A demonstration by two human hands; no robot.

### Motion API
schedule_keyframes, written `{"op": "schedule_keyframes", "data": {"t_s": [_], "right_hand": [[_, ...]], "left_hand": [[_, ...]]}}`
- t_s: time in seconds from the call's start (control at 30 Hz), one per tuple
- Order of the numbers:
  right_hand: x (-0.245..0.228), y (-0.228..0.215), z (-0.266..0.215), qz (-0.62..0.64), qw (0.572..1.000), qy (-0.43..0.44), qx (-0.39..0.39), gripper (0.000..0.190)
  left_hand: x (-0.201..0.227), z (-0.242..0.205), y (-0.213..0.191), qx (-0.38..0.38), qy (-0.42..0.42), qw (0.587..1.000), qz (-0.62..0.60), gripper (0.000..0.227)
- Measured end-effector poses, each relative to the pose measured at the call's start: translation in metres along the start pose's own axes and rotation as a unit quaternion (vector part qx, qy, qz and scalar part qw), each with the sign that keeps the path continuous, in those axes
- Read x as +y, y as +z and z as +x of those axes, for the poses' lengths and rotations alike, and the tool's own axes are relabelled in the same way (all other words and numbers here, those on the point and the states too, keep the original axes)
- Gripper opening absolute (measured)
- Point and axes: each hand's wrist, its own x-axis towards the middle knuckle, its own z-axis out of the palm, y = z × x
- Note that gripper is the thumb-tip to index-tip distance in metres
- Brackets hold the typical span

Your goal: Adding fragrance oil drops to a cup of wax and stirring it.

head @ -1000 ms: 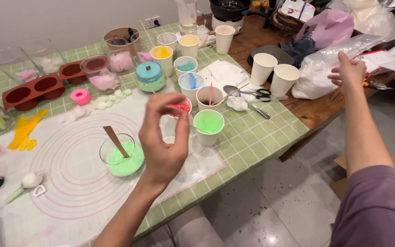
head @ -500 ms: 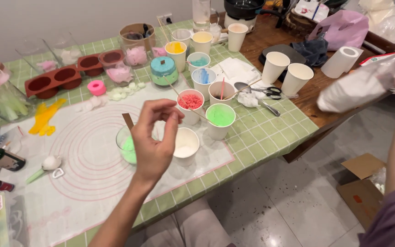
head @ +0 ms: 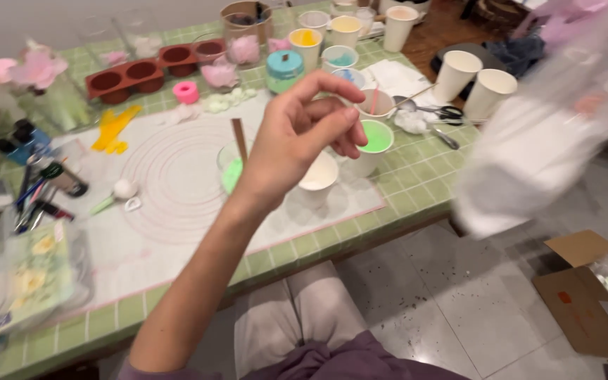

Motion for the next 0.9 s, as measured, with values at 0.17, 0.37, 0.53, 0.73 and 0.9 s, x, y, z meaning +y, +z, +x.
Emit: {"op": "schedule_keyframes", "data": {"t_s": [0.17,0.37,0.53,0.73,0.9], "right_hand": [[-0.054,0.249,0.002,-0.006,0.99,-0.017,-0.137,0.022],[-0.041,0.442,0.01,0.067,0.96,-0.005,-0.274,0.019],[0.012,0.535,0.03,0.121,0.927,0.026,-0.355,0.025],[0.01,0.555,0.017,0.122,0.897,0.081,-0.416,0.025],[0.023,0.544,0.018,0.089,0.896,0.085,-0.427,0.028]], "left_hand": [[0.063,-0.035,-0.019,0.005,-0.029,0.999,0.015,0.018],[0.088,-0.088,-0.056,0.094,-0.086,0.982,0.136,0.031],[0.057,-0.115,-0.108,0.223,-0.079,0.945,0.225,0.044],[0.046,-0.112,-0.119,0.258,-0.235,0.912,0.216,0.057],[0.047,-0.113,-0.121,0.197,-0.282,0.929,0.133,0.043]]}}
